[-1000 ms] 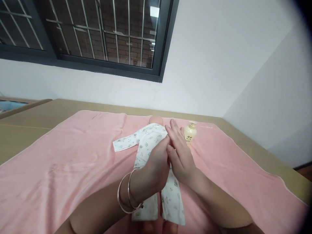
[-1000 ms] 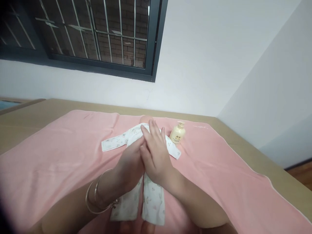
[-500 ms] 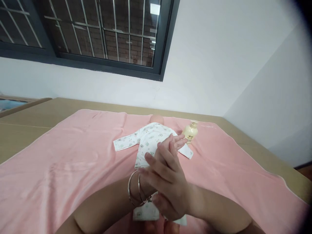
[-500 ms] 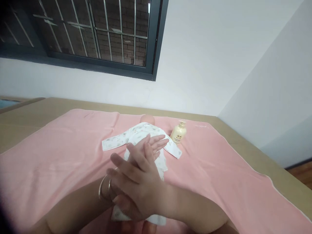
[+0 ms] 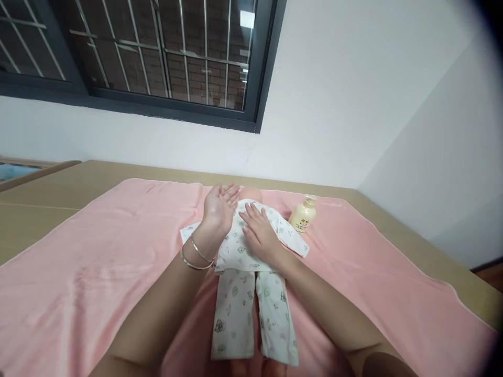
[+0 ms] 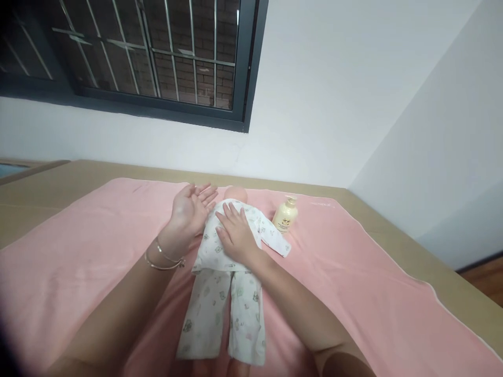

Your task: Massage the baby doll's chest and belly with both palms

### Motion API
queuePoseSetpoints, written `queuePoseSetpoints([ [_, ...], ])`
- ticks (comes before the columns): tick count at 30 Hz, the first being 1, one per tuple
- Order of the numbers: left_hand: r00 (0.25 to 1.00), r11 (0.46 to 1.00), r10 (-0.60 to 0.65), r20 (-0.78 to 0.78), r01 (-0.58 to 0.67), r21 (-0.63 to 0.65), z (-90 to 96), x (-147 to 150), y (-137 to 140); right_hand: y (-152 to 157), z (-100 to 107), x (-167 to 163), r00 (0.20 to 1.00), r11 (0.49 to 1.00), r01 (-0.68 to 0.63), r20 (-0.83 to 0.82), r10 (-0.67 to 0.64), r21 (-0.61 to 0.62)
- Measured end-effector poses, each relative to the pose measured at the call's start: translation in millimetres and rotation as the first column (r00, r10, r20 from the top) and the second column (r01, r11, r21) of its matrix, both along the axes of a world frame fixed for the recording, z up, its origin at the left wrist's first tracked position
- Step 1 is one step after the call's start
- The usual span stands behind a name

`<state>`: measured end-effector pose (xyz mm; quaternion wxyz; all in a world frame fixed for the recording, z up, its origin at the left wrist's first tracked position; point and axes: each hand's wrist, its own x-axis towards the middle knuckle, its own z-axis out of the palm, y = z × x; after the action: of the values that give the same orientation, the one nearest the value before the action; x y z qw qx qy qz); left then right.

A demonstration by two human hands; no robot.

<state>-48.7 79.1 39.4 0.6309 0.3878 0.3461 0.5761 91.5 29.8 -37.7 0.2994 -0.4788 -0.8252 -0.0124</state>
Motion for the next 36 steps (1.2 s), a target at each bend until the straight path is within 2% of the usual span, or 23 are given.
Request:
queuePoseSetpoints([
  [3, 0.961, 0.983, 0.184, -0.206, -0.180, 0.039, -33.5, 8, 29, 10, -10, -3, 0.986, 0.993, -0.061, 0.150, 0.076, -0.099],
  [4, 0.939, 0.973, 0.226, -0.260, -0.207, 0.097, -46.0, 12, 37, 12, -11, -2, 0.976, 0.988, -0.095, 0.185, 0.116, -0.119],
  [6, 0.914, 0.972, 0.216, -0.344, -0.167, 0.167, -68.9, 20, 50, 20, -11, 6, 0.968, 0.982, -0.129, 0.197, 0.155, -0.141],
  [8, 0.892, 0.963, 0.224, -0.392, -0.142, 0.228, -86.6, 24, 56, 31, -11, 18, 0.983, 0.985, -0.092, 0.147, 0.114, -0.148],
  [11, 0.850, 0.929, 0.285, -0.443, -0.131, 0.346, -102.0, 24, 56, 48, -17, 36, 0.997, 0.982, 0.080, 0.037, -0.075, -0.169],
  [14, 0.824, 0.901, 0.327, -0.462, -0.125, 0.416, -108.2, 25, 51, 50, -24, 36, 0.950, 0.933, 0.310, 0.008, -0.314, -0.185],
  [16, 0.817, 0.894, 0.341, -0.464, -0.129, 0.430, -110.3, 27, 48, 41, -26, 25, 0.918, 0.906, 0.395, 0.050, -0.392, -0.155],
  [18, 0.814, 0.897, 0.348, -0.464, -0.146, 0.417, -111.9, 29, 47, 29, -25, 11, 0.941, 0.939, 0.329, 0.114, -0.317, -0.103],
  [20, 0.812, 0.906, 0.354, -0.464, -0.173, 0.386, -113.2, 31, 48, 23, -20, 4, 0.975, 0.986, 0.151, 0.173, -0.136, -0.077],
  [22, 0.806, 0.909, 0.359, -0.470, -0.189, 0.371, -114.4, 31, 48, 27, -16, 9, 0.980, 0.995, 0.002, 0.196, 0.017, -0.097],
  [23, 0.802, 0.908, 0.363, -0.475, -0.189, 0.375, -115.0, 31, 48, 32, -15, 16, 0.981, 0.993, -0.028, 0.188, 0.049, -0.115],
  [25, 0.789, 0.897, 0.376, -0.486, -0.178, 0.404, -116.2, 31, 47, 45, -16, 33, 0.988, 0.988, -0.020, 0.151, 0.044, -0.155],
  [28, 0.754, 0.877, 0.409, -0.514, -0.168, 0.451, -117.5, 31, 46, 59, -21, 51, 0.994, 0.977, 0.093, 0.069, -0.081, -0.191],
  [31, 0.684, 0.859, 0.438, -0.584, -0.127, 0.495, -116.3, 32, 44, 53, -25, 42, 0.959, 0.944, 0.283, 0.064, -0.276, -0.169],
  [33, 0.598, 0.844, 0.456, -0.659, -0.058, 0.533, -114.2, 33, 42, 42, -25, 27, 0.920, 0.911, 0.389, 0.097, -0.379, -0.135],
  [34, 0.549, 0.835, 0.469, -0.691, -0.020, 0.551, -113.0, 34, 41, 37, -24, 19, 0.918, 0.913, 0.393, 0.110, -0.381, -0.113],
  [36, 0.463, 0.817, 0.498, -0.733, 0.034, 0.576, -111.4, 34, 39, 31, -23, 11, 0.953, 0.954, 0.289, 0.122, -0.278, -0.083],
])
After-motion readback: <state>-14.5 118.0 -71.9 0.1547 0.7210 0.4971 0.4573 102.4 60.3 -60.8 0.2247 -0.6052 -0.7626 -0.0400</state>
